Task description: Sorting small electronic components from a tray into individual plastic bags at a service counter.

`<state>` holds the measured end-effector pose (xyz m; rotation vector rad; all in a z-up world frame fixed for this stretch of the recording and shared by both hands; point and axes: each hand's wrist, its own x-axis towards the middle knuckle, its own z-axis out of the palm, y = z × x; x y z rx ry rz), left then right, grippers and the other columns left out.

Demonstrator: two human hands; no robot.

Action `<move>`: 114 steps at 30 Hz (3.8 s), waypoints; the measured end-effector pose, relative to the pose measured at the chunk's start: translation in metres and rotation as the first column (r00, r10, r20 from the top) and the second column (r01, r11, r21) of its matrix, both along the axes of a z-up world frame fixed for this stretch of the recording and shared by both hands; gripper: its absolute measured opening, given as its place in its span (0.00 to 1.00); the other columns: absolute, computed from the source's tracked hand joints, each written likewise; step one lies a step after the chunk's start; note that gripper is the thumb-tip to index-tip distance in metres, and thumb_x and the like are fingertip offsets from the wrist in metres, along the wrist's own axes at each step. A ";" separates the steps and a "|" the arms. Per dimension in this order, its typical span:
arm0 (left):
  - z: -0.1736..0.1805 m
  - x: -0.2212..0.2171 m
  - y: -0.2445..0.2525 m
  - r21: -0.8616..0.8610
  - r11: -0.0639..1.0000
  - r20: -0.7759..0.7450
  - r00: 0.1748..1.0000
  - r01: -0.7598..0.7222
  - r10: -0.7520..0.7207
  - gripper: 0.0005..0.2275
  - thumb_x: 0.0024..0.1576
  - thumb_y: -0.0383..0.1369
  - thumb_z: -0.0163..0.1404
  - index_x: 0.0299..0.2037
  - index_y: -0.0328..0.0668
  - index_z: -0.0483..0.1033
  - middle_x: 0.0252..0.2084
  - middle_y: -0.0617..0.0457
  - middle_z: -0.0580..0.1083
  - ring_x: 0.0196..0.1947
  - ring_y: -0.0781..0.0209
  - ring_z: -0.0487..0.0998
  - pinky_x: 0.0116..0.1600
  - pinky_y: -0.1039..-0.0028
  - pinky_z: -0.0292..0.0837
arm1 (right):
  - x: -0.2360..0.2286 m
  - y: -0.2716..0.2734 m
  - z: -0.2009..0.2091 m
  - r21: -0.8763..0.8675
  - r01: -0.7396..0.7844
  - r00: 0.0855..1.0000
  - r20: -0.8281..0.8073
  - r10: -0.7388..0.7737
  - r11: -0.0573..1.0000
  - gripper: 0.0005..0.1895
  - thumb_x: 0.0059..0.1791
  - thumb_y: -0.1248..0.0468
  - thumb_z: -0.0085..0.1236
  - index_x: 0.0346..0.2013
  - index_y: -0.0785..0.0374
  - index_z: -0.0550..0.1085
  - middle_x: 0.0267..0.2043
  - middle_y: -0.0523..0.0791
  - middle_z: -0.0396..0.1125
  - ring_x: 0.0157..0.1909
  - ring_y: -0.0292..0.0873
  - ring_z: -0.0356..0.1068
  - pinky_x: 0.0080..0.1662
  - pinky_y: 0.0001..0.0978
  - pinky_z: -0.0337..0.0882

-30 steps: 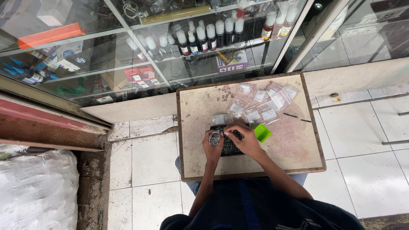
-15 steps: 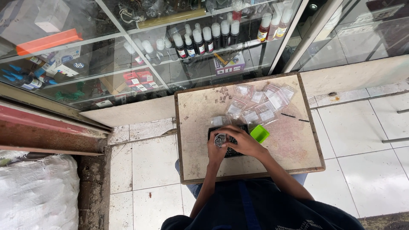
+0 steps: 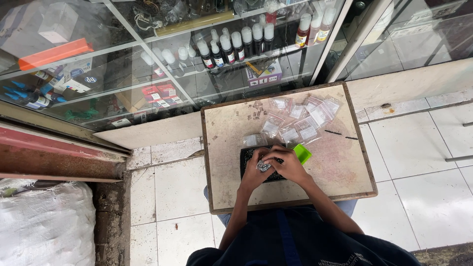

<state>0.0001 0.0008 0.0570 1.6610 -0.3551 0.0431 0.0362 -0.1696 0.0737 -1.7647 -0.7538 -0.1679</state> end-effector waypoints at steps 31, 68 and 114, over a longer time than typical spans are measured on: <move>0.013 0.000 -0.018 -0.186 0.916 0.289 0.871 -0.355 0.396 0.06 0.65 0.25 0.58 0.46 0.42 0.88 0.42 0.51 0.81 0.47 0.49 0.86 0.52 0.55 0.83 | 0.005 -0.033 0.043 0.077 0.016 0.996 -0.090 -0.009 0.997 0.11 0.46 0.70 0.72 0.42 0.65 0.84 0.36 0.53 0.77 0.37 0.52 0.77 0.40 0.46 0.73; 0.031 0.006 -0.006 -0.043 0.978 0.305 0.930 -0.204 0.207 0.05 0.65 0.25 0.57 0.37 0.41 0.85 0.33 0.49 0.79 0.45 0.43 0.86 0.50 0.52 0.82 | 0.000 -0.028 0.050 -0.186 0.080 0.995 0.065 -0.069 0.979 0.05 0.51 0.71 0.64 0.32 0.62 0.77 0.32 0.47 0.72 0.38 0.57 0.76 0.44 0.47 0.74; 0.065 0.011 0.001 0.050 0.958 0.277 0.925 -0.282 0.258 0.05 0.65 0.24 0.54 0.36 0.40 0.80 0.36 0.46 0.78 0.45 0.37 0.83 0.53 0.52 0.78 | 0.000 -0.013 0.027 -0.128 0.222 0.971 0.122 -0.207 0.967 0.08 0.52 0.75 0.55 0.34 0.59 0.73 0.30 0.45 0.67 0.36 0.56 0.71 0.45 0.43 0.68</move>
